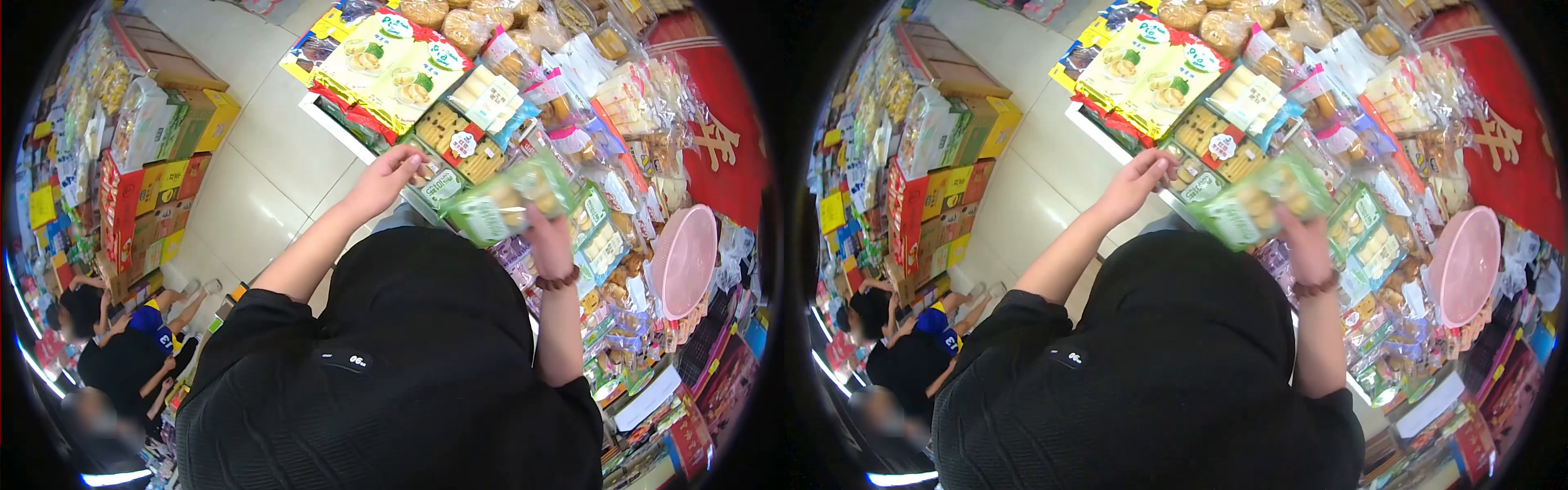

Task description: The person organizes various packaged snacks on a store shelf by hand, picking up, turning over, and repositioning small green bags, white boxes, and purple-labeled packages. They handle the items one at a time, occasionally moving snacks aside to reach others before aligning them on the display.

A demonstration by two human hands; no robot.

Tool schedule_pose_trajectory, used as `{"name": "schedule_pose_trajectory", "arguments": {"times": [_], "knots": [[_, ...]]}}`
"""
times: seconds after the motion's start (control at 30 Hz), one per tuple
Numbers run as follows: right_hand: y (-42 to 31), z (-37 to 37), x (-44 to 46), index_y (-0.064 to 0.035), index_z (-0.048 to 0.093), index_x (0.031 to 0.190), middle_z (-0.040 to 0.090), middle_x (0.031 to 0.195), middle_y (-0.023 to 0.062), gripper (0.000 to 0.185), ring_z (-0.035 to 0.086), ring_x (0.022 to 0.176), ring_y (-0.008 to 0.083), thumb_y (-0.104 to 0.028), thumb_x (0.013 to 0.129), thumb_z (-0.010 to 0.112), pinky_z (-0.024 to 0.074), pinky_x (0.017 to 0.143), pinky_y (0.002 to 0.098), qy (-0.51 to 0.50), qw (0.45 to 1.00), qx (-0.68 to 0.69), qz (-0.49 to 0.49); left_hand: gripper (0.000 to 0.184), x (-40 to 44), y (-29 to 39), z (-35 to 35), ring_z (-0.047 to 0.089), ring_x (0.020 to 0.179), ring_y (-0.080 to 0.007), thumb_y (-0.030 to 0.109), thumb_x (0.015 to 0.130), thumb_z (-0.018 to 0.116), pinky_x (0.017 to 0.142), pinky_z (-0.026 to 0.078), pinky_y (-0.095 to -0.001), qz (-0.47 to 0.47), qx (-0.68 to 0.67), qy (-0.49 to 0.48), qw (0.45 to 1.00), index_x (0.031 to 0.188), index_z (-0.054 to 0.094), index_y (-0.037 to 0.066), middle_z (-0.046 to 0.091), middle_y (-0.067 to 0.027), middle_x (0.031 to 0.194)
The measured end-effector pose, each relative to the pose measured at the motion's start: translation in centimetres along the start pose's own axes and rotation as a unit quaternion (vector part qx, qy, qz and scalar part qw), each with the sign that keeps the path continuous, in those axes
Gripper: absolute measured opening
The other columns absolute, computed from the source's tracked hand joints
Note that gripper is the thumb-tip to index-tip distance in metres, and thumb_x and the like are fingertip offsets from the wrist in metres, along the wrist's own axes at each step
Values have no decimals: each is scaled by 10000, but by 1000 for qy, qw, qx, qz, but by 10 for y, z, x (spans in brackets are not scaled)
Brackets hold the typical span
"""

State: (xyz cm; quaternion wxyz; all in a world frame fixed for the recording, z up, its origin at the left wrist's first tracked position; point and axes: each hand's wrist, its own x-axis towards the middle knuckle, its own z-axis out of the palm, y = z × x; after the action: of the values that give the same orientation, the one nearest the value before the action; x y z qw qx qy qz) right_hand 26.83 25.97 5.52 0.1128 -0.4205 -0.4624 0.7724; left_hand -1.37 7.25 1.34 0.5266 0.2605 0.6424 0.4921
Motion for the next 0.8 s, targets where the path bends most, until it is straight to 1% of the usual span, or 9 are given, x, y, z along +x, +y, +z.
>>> {"name": "schedule_pose_trajectory", "arguments": {"times": [0.03, 0.07, 0.17, 0.23, 0.33, 0.43, 0.47, 0.63, 0.8], "knots": [[-1, -14, -14, -41, 493, 1455, 615, 1405, 84, 448, 628, 1249, 243, -161, 1043, 624, 539, 1023, 447, 41, 996, 56, -50, 324, 0, -10, -5, 611, 938, -128, 253, 1061, 614, 886, 508, -310, 5, 81, 18, 997, 1334, 605, 80, 664, -23, 1103], [0, -36, -28, -53, 478, 1473, 592, 1437, 85, 474, 604, 1284, 243, -182, 1042, 626, 527, 1041, 464, 75, 991, 85, -65, 383, -6, 6, -9, 642, 1019, -204, 186, 969, 712, 931, 524, -350, -17, 242, 9, 970, 1323, 609, 81, 658, -39, 1153], [3, -90, -74, -59, 464, 1498, 569, 1482, 98, 516, 586, 1320, 251, -251, 1046, 622, 509, 1086, 466, 192, 965, 147, -102, 568, -1, -21, -20, 601, 1190, -294, 134, 849, 788, 1046, 495, -412, 260, 493, -26, 830, 1373, 574, 86, 614, -69, 1268], [9, -125, -101, -46, 425, 1528, 577, 1456, 134, 534, 592, 1311, 261, -245, 1062, 592, 565, 1008, 457, 254, 946, 176, -100, 681, 7, -25, -10, 533, 1289, -324, 112, 790, 811, 1111, 446, -446, 276, 529, -49, 801, 1413, 537, 94, 558, -83, 1358], [0, -130, -132, -52, 479, 1473, 665, 1334, 113, 466, 713, 1075, 238, -287, 1078, 559, 622, 802, 370, 245, 946, 180, -110, 795, 30, -39, 1, 473, 1363, -326, 113, 744, 835, 1165, 397, -466, 288, 590, -69, 751, 1460, 488, 105, 494, -85, 1449], [11, -133, -146, -53, 498, 1449, 655, 1351, 122, 443, 703, 1104, 238, -284, 1076, 563, 618, 827, 382, 286, 923, 222, -131, 869, 43, -38, 3, 462, 1377, -300, 176, 705, 867, 1124, 416, -486, 271, 630, -93, 722, 1475, 468, 122, 477, -66, 1477], [24, -154, -157, -70, 488, 1475, 581, 1468, 122, 442, 594, 1319, 269, -240, 1074, 569, 524, 1092, 464, 201, 934, 261, -138, 885, 43, -35, 3, 463, 1374, -295, 189, 697, 873, 1109, 422, -490, 258, 639, -101, 718, 1479, 462, 127, 478, -62, 1475], [42, -150, -161, -64, 497, 1460, 596, 1449, 109, 434, 603, 1303, 262, -235, 1069, 576, 516, 1091, 473, 247, 922, 274, -122, 878, 41, -32, 6, 502, 1294, -265, 225, 721, 858, 1033, 429, -488, 242, 676, -108, 687, 1491, 447, 137, 488, -55, 1457], [41, -138, -158, -48, 523, 1432, 629, 1402, 91, 427, 613, 1277, 240, -245, 1060, 594, 501, 1099, 472, 265, 919, 262, -125, 605, 48, -36, 14, 519, 1222, -232, 176, 837, 683, 992, 403, -437, 259, 710, -78, 651, 1415, 518, 104, 520, -57, 1393]]}}
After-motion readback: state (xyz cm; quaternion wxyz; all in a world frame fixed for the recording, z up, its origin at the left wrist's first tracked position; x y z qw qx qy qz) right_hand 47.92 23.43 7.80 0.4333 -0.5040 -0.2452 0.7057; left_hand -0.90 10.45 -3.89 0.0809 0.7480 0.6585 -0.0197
